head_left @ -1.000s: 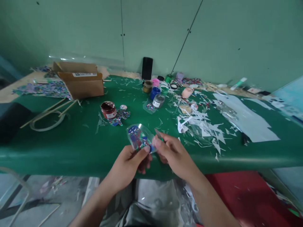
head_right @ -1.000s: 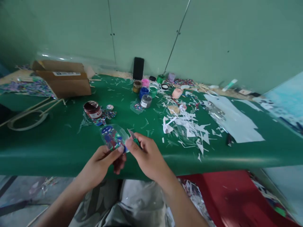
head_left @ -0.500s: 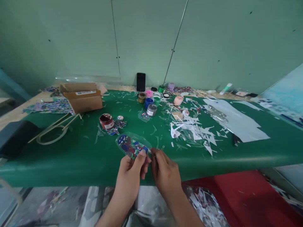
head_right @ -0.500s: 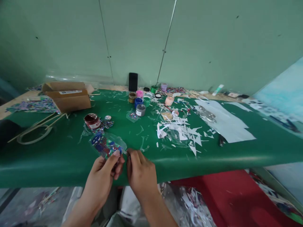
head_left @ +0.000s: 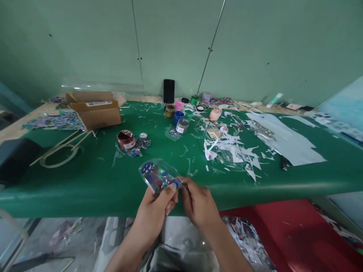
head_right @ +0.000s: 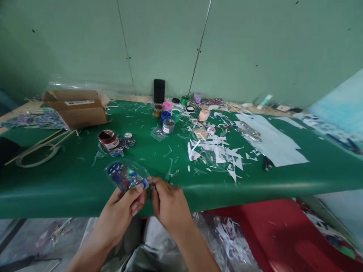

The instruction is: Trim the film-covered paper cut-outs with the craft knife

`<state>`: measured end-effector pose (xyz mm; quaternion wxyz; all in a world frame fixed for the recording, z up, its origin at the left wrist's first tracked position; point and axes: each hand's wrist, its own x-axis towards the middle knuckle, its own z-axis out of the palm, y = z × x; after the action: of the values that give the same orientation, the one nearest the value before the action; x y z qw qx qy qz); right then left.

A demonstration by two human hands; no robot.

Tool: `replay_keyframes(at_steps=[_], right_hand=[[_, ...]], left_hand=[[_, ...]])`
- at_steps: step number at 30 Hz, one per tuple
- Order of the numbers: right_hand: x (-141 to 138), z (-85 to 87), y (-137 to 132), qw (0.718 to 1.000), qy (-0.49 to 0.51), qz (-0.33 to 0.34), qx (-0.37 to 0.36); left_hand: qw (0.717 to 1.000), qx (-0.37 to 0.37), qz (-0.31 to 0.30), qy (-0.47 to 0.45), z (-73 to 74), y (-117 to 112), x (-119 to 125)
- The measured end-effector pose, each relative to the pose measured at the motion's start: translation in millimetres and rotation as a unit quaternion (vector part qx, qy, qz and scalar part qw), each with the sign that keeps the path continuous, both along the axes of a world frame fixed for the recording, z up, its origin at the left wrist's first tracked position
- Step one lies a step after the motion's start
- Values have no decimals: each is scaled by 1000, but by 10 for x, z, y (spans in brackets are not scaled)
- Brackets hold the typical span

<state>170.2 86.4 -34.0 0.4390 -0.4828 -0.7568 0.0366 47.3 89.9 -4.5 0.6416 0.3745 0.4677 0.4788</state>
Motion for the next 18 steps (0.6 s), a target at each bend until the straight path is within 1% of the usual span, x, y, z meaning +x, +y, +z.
replay_keyframes(at_steps=[3, 6, 8, 12, 16, 18], right_hand=[[47, 36, -19, 999, -3, 22, -28], [57, 6, -13, 1000, -8, 22, -20], [60, -25, 0, 1000, -6, 22, -14], [69, -56, 16, 999, -4, 53, 1], [52, -86, 40, 999, -11, 32, 26], [33, -114, 85, 1000, -15, 15, 18]], left_hand=[[998, 20, -57, 21, -7, -10, -68], [995, 21, -98, 28, -14, -33, -87], [993, 16, -116, 21, -23, -44, -102], [986, -14, -167, -18, -60, -34, -179], [973, -41, -223, -39, -103, -14, -242], [969, -49, -240, -43, -114, -26, -250]])
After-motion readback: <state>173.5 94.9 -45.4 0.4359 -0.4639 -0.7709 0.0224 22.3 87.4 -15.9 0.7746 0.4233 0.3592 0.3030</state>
